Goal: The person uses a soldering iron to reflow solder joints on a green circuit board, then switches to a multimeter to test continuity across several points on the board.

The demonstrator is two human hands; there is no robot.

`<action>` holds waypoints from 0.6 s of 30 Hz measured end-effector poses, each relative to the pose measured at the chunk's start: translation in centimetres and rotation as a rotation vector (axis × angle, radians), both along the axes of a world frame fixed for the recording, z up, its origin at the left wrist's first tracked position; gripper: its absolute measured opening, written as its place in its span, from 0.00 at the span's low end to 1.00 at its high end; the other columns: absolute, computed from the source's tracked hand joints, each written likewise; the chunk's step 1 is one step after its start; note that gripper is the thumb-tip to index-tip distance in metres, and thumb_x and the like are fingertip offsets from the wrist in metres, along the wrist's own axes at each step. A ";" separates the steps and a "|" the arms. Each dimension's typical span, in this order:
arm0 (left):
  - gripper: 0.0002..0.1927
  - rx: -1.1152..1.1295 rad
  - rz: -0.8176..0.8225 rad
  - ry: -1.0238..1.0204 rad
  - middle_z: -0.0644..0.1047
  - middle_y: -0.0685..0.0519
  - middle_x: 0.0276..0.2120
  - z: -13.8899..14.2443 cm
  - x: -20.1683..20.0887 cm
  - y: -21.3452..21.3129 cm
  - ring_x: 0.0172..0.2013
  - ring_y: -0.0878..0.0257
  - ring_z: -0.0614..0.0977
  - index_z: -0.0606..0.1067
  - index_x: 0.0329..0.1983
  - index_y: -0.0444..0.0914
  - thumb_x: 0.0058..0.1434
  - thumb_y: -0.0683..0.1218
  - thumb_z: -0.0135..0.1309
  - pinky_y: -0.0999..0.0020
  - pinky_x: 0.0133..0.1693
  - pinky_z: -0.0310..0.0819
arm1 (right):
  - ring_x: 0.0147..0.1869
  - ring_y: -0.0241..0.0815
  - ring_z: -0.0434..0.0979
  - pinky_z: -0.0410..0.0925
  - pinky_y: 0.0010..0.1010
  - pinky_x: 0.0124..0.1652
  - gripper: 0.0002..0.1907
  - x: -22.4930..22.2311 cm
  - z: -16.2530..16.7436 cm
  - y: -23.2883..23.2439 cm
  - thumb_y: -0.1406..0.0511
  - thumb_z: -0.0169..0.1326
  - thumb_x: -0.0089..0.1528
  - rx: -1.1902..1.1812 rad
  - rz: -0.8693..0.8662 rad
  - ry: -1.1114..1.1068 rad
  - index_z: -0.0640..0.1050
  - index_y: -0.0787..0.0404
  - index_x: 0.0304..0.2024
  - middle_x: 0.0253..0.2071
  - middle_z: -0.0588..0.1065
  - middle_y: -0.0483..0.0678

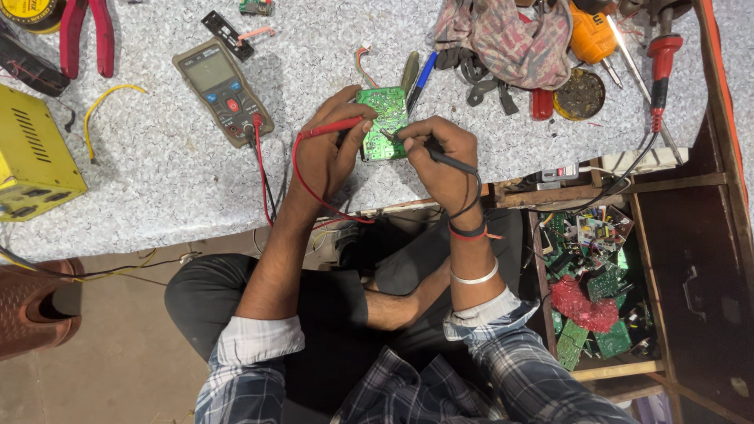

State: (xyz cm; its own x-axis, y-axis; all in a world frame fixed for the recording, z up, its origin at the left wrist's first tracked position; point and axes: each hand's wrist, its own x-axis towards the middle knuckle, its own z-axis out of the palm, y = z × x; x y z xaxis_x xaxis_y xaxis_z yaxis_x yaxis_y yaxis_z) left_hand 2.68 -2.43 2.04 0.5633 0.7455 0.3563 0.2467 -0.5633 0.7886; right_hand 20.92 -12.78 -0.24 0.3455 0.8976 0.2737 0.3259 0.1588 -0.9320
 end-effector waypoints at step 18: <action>0.10 -0.032 0.007 0.003 0.76 0.36 0.60 0.9 0.0 -0.3 0.61 0.44 0.80 0.79 0.51 0.37 0.73 0.46 0.54 0.57 0.57 0.77 | 0.36 0.29 0.75 0.68 0.22 0.37 0.05 -0.1 0.3 0.1 0.72 0.58 0.64 -0.002 -0.005 0.037 0.82 0.65 0.42 0.33 0.79 0.45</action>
State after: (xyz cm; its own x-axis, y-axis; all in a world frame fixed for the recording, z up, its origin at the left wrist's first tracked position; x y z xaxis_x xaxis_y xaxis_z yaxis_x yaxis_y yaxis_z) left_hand 2.69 -2.74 2.98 0.5592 0.7602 0.3307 0.2531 -0.5365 0.8051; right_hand 20.80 -12.68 0.01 0.3594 0.8965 0.2591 0.2922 0.1555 -0.9436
